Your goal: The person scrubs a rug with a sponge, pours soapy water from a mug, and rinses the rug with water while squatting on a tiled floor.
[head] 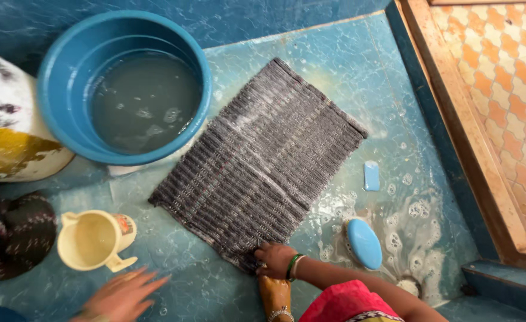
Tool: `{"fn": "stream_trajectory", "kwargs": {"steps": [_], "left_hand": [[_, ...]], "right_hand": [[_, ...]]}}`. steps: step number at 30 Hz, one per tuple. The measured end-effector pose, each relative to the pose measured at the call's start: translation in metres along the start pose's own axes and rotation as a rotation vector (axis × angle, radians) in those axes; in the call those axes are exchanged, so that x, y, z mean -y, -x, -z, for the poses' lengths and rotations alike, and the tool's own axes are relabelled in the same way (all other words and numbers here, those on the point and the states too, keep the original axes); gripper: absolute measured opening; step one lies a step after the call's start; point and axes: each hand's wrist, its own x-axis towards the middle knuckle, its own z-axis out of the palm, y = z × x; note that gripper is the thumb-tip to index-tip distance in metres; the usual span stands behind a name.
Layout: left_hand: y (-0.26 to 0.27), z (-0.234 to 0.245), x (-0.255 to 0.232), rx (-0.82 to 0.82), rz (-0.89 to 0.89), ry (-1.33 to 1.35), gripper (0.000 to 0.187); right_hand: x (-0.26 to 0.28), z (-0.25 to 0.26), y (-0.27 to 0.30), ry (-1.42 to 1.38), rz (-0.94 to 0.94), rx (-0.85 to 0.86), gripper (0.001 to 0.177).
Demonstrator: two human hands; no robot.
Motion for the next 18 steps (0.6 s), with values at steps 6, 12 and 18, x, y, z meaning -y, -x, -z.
{"fn": "stream_trajectory", "kwargs": {"steps": [6, 12, 18], "left_hand": [[-0.020, -0.202, 0.035, -0.594, 0.448, 0.114, 0.042], [-0.049, -0.253, 0.029, -0.814, 0.827, 0.095, 0.048], [-0.048, -0.198, 0.031, -0.877, 0.878, 0.424, 0.053]], "right_hand": [[-0.040, 0.064, 0.050, 0.141, -0.031, -0.112, 0.048], [-0.018, 0.173, 0.108, 0.477, 0.004, -0.119, 0.040], [0.051, 0.208, 0.106, 0.630, 0.037, -0.146, 0.031]]}}
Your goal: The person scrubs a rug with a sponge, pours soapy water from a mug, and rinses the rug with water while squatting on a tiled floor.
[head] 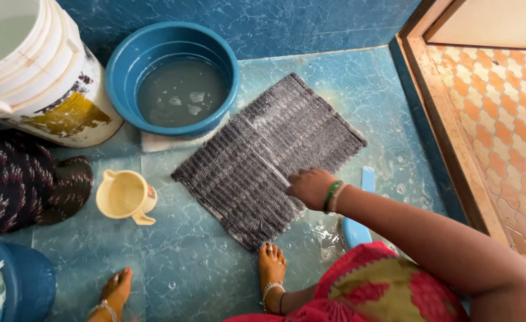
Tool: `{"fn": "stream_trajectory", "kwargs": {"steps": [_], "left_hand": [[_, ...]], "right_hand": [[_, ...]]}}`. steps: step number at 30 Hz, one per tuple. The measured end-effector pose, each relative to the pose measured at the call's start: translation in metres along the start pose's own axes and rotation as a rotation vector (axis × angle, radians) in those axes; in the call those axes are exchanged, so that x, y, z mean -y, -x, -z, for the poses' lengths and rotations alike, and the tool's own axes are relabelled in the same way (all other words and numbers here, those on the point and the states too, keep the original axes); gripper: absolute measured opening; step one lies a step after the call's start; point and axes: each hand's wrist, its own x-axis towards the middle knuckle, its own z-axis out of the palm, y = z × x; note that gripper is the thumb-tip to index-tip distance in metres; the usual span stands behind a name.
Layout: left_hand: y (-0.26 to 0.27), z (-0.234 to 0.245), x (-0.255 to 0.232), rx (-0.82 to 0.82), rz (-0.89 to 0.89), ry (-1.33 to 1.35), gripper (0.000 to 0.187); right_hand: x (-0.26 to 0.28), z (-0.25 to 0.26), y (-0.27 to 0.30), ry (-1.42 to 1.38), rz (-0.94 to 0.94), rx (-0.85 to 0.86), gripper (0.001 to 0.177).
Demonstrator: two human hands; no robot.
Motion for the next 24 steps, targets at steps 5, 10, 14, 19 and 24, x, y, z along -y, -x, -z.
{"fn": "stream_trajectory", "kwargs": {"steps": [5, 10, 14, 19, 24], "left_hand": [[-0.036, -0.001, -0.113, -0.005, 0.003, 0.200, 0.061], [0.044, -0.060, -0.182, 0.024, -0.020, 0.185, 0.071], [0.091, -0.047, -0.183, 0.180, -0.204, 0.139, 0.068], [0.016, 0.132, -0.108, 0.911, -0.480, 0.281, 0.049], [-0.059, 0.262, -0.130, 0.908, -0.430, 0.551, 0.032]], "right_hand": [[0.033, 0.008, 0.005, 0.002, 0.136, -0.063, 0.036], [0.028, -0.007, 0.022, 0.074, 0.005, 0.107, 0.033], [0.034, -0.027, 0.051, 0.118, -0.080, 0.147, 0.027], [0.035, -0.066, 0.120, 0.082, -0.237, 0.438, 0.029], [0.008, -0.087, 0.126, 0.014, -0.420, 0.649, 0.033]]}}
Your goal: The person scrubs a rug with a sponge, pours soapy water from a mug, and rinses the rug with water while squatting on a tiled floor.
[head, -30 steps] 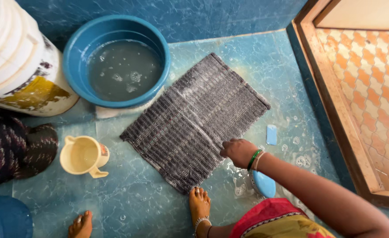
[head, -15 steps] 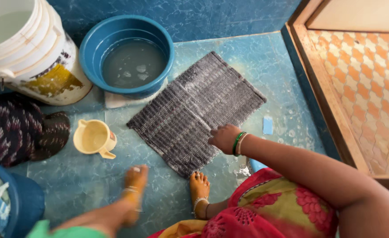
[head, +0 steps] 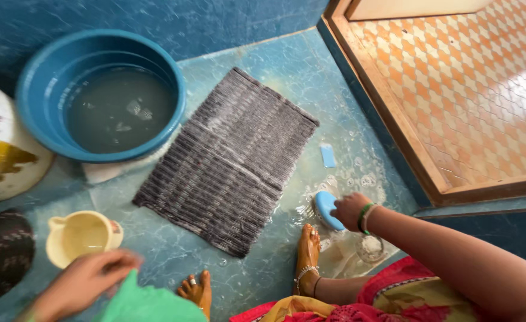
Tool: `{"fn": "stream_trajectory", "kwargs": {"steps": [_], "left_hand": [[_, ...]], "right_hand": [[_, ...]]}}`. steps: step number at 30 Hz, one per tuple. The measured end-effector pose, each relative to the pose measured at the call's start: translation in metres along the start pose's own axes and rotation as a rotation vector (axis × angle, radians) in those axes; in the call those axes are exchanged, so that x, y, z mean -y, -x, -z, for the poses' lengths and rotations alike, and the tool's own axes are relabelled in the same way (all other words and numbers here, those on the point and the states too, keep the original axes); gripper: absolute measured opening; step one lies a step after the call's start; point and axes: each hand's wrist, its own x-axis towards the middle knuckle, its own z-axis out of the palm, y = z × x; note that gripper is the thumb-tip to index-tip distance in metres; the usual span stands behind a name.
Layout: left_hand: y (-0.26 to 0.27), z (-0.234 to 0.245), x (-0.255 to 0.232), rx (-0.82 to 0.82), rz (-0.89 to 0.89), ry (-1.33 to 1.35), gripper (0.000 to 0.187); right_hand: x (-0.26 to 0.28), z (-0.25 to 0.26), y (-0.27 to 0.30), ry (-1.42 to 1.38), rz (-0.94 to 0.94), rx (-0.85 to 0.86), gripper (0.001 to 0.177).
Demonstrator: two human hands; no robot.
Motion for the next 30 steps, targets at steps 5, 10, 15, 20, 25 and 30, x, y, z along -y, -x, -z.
{"fn": "stream_trajectory", "kwargs": {"steps": [5, 10, 15, 20, 25, 30], "left_hand": [[-0.112, -0.082, -0.014, -0.092, -0.180, -0.205, 0.033], [-0.166, -0.192, 0.080, -0.074, -0.786, -0.456, 0.041], [-0.171, -0.219, 0.169, 0.125, -0.435, -0.588, 0.038], [-0.139, -0.191, 0.107, 0.391, -0.321, -0.590, 0.054], [-0.153, -0.161, 0.050, 0.182, -0.523, -0.830, 0.073], [-0.183, -0.142, 0.057, 0.173, -0.472, -1.033, 0.079]], "right_hand": [[-0.044, -0.015, -0.108, -0.404, -0.139, -0.219, 0.038], [-0.108, -0.068, -0.228, -0.621, -0.613, -0.468, 0.026], [-0.137, -0.098, -0.292, -0.796, -0.805, -0.699, 0.049], [-0.149, -0.101, -0.319, -0.651, -0.819, -0.698, 0.033], [-0.143, -0.095, -0.308, -0.751, -0.863, -0.704, 0.033], [-0.127, -0.076, -0.299, -0.868, -0.829, -1.039, 0.034]]}}
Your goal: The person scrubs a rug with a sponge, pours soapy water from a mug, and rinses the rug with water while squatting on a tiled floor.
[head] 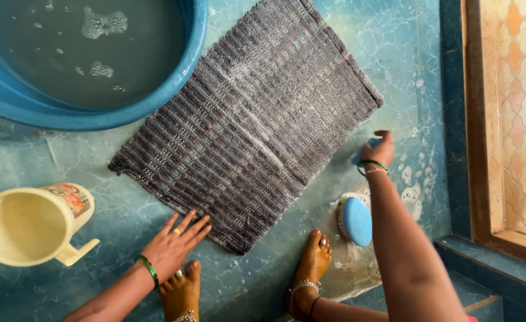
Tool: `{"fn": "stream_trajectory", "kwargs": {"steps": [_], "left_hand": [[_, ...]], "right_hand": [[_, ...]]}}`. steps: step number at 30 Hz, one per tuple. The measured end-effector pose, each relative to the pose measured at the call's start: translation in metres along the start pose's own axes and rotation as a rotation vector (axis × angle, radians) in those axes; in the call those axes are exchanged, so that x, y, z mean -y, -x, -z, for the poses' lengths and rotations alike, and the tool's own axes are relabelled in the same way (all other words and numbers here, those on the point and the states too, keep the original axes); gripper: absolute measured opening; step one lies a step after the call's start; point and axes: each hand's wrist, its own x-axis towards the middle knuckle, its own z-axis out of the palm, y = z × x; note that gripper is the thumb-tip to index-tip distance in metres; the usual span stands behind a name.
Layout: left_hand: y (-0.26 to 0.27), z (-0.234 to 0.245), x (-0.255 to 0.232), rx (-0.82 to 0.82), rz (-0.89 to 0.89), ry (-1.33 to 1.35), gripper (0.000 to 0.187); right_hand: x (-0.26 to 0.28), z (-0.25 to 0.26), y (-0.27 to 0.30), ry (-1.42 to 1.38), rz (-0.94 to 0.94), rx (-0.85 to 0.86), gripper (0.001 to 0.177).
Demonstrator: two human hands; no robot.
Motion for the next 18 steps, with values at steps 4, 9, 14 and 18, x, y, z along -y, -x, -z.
{"fn": "stream_trajectory", "kwargs": {"steps": [4, 9, 14, 18], "left_hand": [[-0.002, -0.001, -0.005, 0.068, 0.052, 0.048, 0.072], [0.006, 0.022, -0.027, 0.162, 0.116, -0.030, 0.070], [0.018, 0.007, -0.036, -0.003, 0.135, -0.015, 0.069], [0.018, -0.010, -0.034, -0.018, 0.162, -0.002, 0.071]], "right_hand": [[0.073, 0.008, 0.033, -1.071, -0.450, 0.510, 0.033], [0.179, 0.033, 0.109, -1.461, -0.788, 1.319, 0.047], [0.233, 0.023, 0.215, -0.490, 0.228, 0.453, 0.048], [0.267, 0.060, 0.288, -0.240, 0.684, 0.451, 0.044]]}}
